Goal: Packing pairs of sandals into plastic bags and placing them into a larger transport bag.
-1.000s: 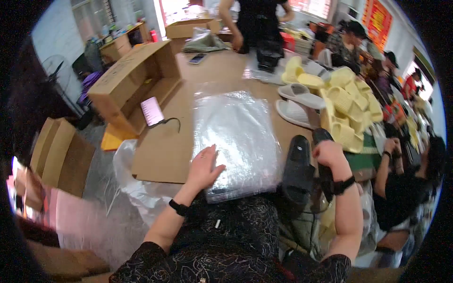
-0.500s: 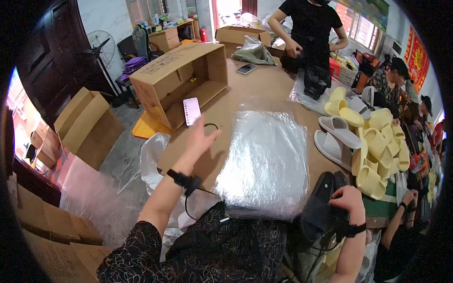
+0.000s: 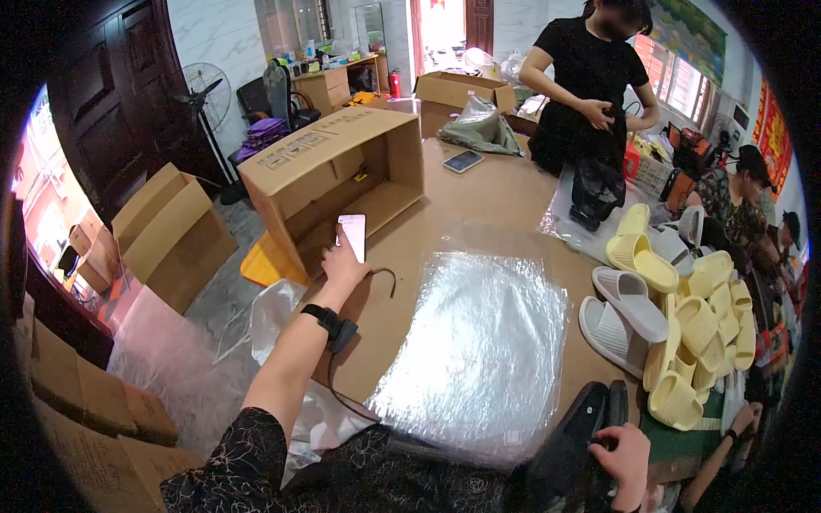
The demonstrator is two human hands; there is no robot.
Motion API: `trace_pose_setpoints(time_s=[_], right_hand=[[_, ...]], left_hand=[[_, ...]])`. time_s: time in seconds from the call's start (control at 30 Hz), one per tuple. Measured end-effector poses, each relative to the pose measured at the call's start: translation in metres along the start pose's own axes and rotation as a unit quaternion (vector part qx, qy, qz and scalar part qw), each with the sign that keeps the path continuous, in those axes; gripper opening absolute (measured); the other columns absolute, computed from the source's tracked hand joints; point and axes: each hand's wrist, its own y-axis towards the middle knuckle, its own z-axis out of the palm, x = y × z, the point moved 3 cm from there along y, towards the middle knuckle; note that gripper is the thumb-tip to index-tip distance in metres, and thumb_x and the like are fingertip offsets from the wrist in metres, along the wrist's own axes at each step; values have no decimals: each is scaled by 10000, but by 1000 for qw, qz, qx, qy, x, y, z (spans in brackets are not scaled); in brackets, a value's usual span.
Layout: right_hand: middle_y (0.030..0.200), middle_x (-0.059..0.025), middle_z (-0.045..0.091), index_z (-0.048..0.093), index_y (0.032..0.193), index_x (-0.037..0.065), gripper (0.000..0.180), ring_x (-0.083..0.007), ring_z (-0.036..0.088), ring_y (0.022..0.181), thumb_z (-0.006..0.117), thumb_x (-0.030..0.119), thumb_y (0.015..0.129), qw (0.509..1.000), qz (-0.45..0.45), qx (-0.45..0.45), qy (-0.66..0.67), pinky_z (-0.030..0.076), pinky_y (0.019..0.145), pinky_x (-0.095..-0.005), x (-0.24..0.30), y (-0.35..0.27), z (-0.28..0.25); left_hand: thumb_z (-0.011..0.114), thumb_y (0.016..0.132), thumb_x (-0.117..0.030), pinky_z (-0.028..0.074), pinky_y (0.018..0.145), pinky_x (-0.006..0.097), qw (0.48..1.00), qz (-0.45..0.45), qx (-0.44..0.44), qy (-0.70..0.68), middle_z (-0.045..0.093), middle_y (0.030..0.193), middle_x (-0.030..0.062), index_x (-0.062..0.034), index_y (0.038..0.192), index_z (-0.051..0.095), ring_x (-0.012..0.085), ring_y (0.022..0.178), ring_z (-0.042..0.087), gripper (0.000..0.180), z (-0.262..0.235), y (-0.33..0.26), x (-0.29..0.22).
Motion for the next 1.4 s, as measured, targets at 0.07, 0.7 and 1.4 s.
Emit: trace_pose_setpoints(time_s=[0.07, 0.7, 1.4], right_hand=[[767, -109, 607, 763, 866, 131, 292, -294, 632, 759, 813, 276, 618, 1000, 9, 0, -8, 508, 706, -388, 4, 1, -2], [850, -136, 673, 751, 898, 136, 205, -330, 646, 832, 680, 219, 725, 999, -9, 34, -7, 522, 726, -416, -3, 3, -3], [828, -121, 611, 766, 941, 138, 502, -278, 615, 798, 777, 564, 675, 989, -12, 118, -93, 492, 716, -373, 12, -27, 1]], left_hand=[[792, 671, -247, 434, 974, 557, 999, 11, 34, 18, 542, 1272, 275, -76, 1546, 55, 463, 1181, 490, 1156, 0, 16, -2], [768, 780, -404, 327, 1106, 518, 950, 304, 68, 7, 369, 1444, 347, -39, 1453, 368, 492, 1338, 353, 864, 3, 30, -82], [727, 785, -498, 321, 1118, 524, 740, 608, 240, -156, 395, 1511, 139, -168, 1357, 542, 394, 1392, 335, 687, -38, -283, -24]])
